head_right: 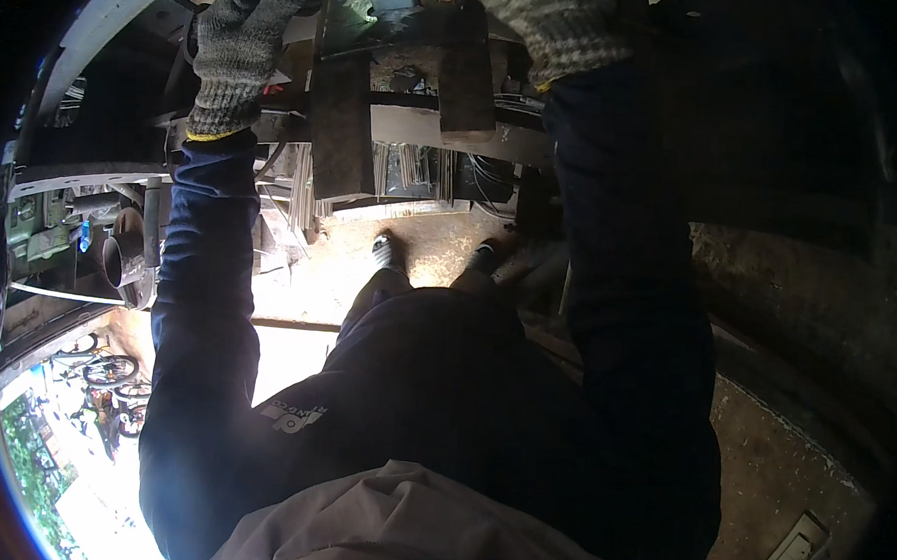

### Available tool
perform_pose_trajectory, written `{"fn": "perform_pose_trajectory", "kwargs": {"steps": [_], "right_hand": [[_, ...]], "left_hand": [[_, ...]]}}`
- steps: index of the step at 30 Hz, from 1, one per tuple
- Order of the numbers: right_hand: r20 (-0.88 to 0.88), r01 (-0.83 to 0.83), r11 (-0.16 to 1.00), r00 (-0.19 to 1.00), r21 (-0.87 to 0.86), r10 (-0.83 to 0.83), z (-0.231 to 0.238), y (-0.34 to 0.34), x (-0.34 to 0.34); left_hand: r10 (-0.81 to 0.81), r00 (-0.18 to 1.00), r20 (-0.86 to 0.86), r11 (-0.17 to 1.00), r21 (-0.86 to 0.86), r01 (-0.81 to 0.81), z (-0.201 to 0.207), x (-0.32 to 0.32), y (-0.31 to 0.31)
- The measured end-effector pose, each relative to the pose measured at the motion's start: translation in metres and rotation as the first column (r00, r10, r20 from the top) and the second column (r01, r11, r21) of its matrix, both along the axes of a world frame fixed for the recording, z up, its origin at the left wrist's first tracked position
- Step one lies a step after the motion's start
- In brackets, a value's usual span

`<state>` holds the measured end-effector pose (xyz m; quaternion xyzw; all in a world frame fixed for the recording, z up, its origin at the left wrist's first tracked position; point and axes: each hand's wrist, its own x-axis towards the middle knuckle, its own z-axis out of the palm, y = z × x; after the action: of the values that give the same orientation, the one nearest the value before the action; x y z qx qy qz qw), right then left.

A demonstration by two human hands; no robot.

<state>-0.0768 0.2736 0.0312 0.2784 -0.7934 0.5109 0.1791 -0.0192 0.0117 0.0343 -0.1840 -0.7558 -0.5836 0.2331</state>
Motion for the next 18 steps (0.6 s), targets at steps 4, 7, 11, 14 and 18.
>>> {"fn": "perform_pose_trajectory", "kwargs": {"steps": [4, 7, 11, 14, 18], "right_hand": [[-0.109, 0.059, 0.992, 0.993, 0.113, -0.047, 0.005, 0.002, 0.001], [-0.188, 0.108, 0.975, 0.979, 0.192, -0.072, 0.012, 0.006, 0.002], [-0.287, 0.161, 0.949, 0.955, 0.273, -0.079, 0.019, 0.011, 0.004], [-0.365, 0.238, 0.907, 0.925, 0.348, -0.103, 0.020, 0.011, 0.004], [0.154, -0.148, 0.986, 0.975, -0.080, 0.159, 0.009, 0.011, 0.020]], "left_hand": [[0.014, 1.000, -0.008, 0.999, -0.039, -0.014, 0.009, 0.004, 0.006], [0.019, 0.999, -0.041, 1.000, 0.010, -0.018, 0.007, -0.001, 0.012], [0.016, 0.997, -0.079, 1.000, 0.007, -0.016, 0.009, -0.006, 0.014], [-0.036, 0.999, -0.006, 0.997, 0.068, 0.037, 0.002, -0.005, 0.017], [-0.072, 0.997, 0.019, 0.993, 0.097, 0.070, 0.003, -0.004, 0.012]]}}
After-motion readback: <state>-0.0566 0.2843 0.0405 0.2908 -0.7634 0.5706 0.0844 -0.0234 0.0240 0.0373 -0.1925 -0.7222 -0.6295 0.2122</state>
